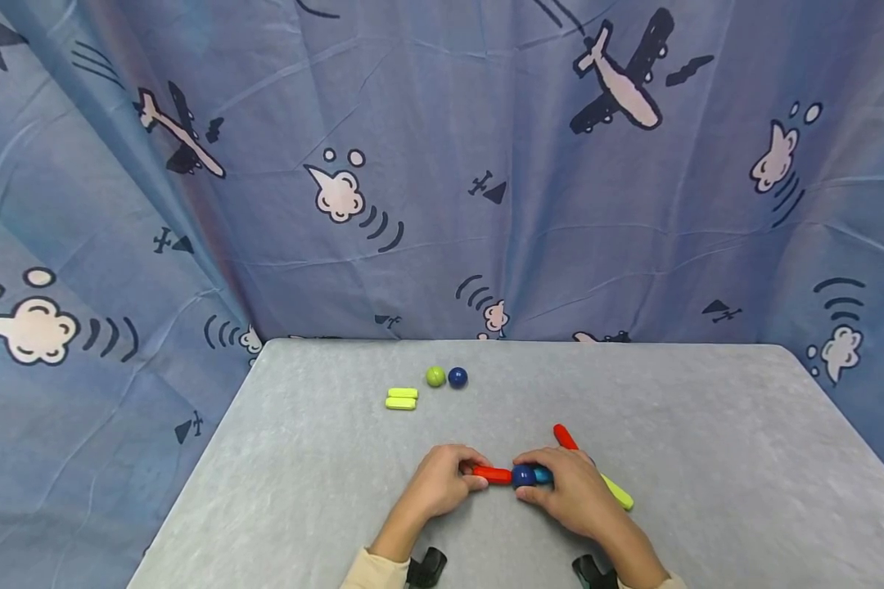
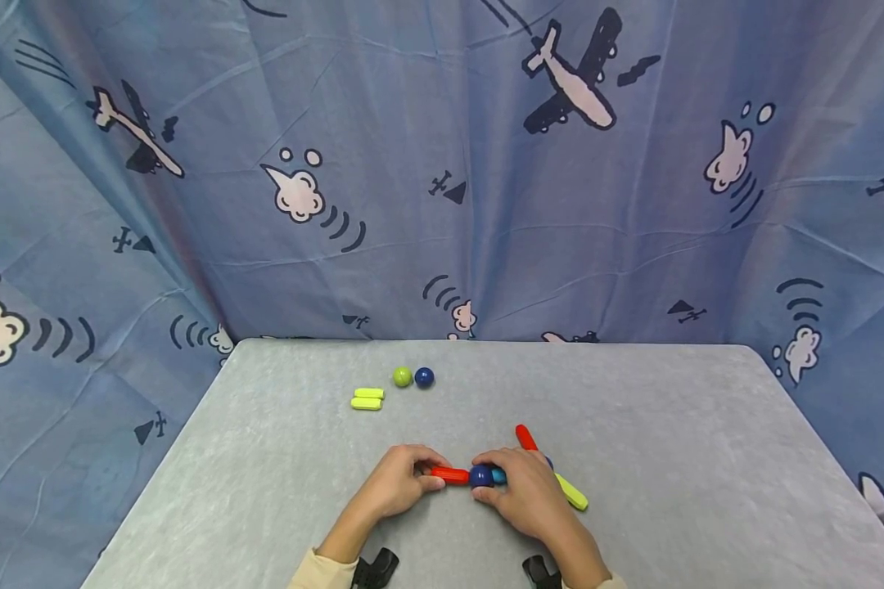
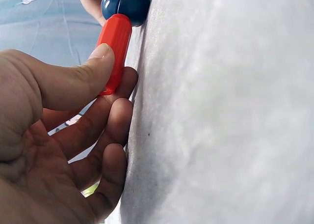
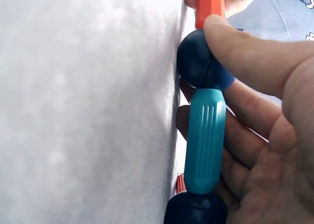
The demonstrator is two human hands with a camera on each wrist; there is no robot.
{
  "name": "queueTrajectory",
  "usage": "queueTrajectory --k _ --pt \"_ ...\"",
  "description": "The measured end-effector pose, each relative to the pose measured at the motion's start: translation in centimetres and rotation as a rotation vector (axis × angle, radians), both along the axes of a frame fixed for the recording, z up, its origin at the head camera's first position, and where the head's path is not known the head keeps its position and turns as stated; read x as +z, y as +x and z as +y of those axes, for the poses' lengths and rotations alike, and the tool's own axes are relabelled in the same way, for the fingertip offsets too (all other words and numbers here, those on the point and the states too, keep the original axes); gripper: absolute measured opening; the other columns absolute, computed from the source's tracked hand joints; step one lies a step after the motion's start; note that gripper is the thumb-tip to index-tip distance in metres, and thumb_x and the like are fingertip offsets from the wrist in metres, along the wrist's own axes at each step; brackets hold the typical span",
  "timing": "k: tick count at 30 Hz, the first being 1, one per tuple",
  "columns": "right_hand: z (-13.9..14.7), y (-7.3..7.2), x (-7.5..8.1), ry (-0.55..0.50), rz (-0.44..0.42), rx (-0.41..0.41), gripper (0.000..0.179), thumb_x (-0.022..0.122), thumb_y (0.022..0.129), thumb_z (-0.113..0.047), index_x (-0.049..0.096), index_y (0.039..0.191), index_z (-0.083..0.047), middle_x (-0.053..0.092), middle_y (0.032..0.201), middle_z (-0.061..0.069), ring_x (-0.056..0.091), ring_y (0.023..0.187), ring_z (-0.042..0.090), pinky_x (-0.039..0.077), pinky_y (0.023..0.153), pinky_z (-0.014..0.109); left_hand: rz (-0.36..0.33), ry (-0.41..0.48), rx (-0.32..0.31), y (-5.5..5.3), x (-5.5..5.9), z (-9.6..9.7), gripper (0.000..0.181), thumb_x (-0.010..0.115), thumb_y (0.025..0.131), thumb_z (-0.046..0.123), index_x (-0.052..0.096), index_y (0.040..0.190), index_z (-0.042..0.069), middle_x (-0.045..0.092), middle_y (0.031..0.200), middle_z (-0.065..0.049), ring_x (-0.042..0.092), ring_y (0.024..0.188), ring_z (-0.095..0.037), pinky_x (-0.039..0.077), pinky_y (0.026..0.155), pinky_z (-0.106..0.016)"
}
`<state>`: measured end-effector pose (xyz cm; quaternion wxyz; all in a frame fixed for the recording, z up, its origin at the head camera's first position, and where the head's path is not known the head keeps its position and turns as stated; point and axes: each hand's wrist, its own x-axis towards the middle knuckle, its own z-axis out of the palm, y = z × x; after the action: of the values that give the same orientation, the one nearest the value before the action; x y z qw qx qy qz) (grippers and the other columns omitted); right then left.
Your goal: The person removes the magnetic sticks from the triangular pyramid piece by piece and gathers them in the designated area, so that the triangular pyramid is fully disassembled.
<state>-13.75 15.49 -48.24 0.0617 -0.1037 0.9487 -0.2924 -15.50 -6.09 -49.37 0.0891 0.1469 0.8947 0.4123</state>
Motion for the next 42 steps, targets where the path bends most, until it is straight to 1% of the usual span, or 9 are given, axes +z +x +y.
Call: queueTrajectory --k 6,13,22,29,34,42 --pt "0.04 0.01 -0.13 0.007 0.005 0.003 0.034 0.084 0.077 -0.035 0.072 0.108 -0.028 0.072 0.114 -0.009 0.063 0.114 0.021 0.039 0.102 0.052 -0.003 0.005 -0.005 -0.04 -0.12 0.01 0.012 0.08 0.081 0.01 0.078 0.092 0.012 0.064 0.075 0.006 0.047 0.061 0.0 0.041 0.058 -0.018" --pt "-0.03 -0.01 -0.26 0.008 0.015 0.006 0.033 0.084 0.077 -0.035 0.072 0.108 -0.028 0.072 0.113 -0.009 0.064 0.113 0.02 0.04 0.102 0.051 -0.032 0.006 0.002 -0.13 -0.12 0.02 0.011 0.08 0.082 0.01 0.077 0.092 0.012 0.062 0.073 0.008 0.047 0.06 -0.001 0.04 0.057 -0.019" --pt "-0.13 0.04 -0.37 0.005 0.029 0.008 0.034 0.084 0.077 -0.034 0.073 0.108 -0.026 0.072 0.112 -0.009 0.064 0.113 0.021 0.04 0.102 0.052 -0.021 0.01 0.007 -0.07 -0.01 0.01 0.011 0.079 0.081 0.008 0.077 0.091 0.011 0.063 0.072 0.005 0.047 0.06 -0.002 0.039 0.056 -0.019" --pt "-0.16 0.11 -0.23 0.011 0.036 0.009 0.033 0.084 0.077 -0.034 0.073 0.108 -0.026 0.073 0.111 -0.008 0.064 0.112 0.021 0.04 0.102 0.051 -0.031 0.032 0.019 -0.05 0.0 0.06 0.01 0.079 0.081 0.008 0.077 0.091 0.01 0.062 0.071 0.004 0.046 0.059 -0.003 0.038 0.055 -0.02" --pt "-0.13 0.2 -0.1 0.011 0.033 0.014 0.033 0.083 0.078 -0.035 0.073 0.108 -0.026 0.072 0.112 -0.008 0.063 0.113 0.022 0.04 0.103 0.052 -0.051 0.035 0.022 -0.18 -0.14 0.03 0.009 0.078 0.082 0.008 0.077 0.091 0.01 0.061 0.071 0.005 0.047 0.058 -0.004 0.038 0.055 -0.02" --pt "-0.15 0.26 -0.09 0.018 0.041 0.019 0.032 0.082 0.079 -0.035 0.073 0.108 -0.027 0.072 0.111 -0.008 0.063 0.112 0.02 0.04 0.102 0.051 -0.063 0.031 0.014 -0.32 -0.21 -0.02 0.009 0.078 0.083 0.009 0.077 0.092 0.01 0.061 0.072 0.007 0.048 0.059 -0.003 0.039 0.056 -0.02"
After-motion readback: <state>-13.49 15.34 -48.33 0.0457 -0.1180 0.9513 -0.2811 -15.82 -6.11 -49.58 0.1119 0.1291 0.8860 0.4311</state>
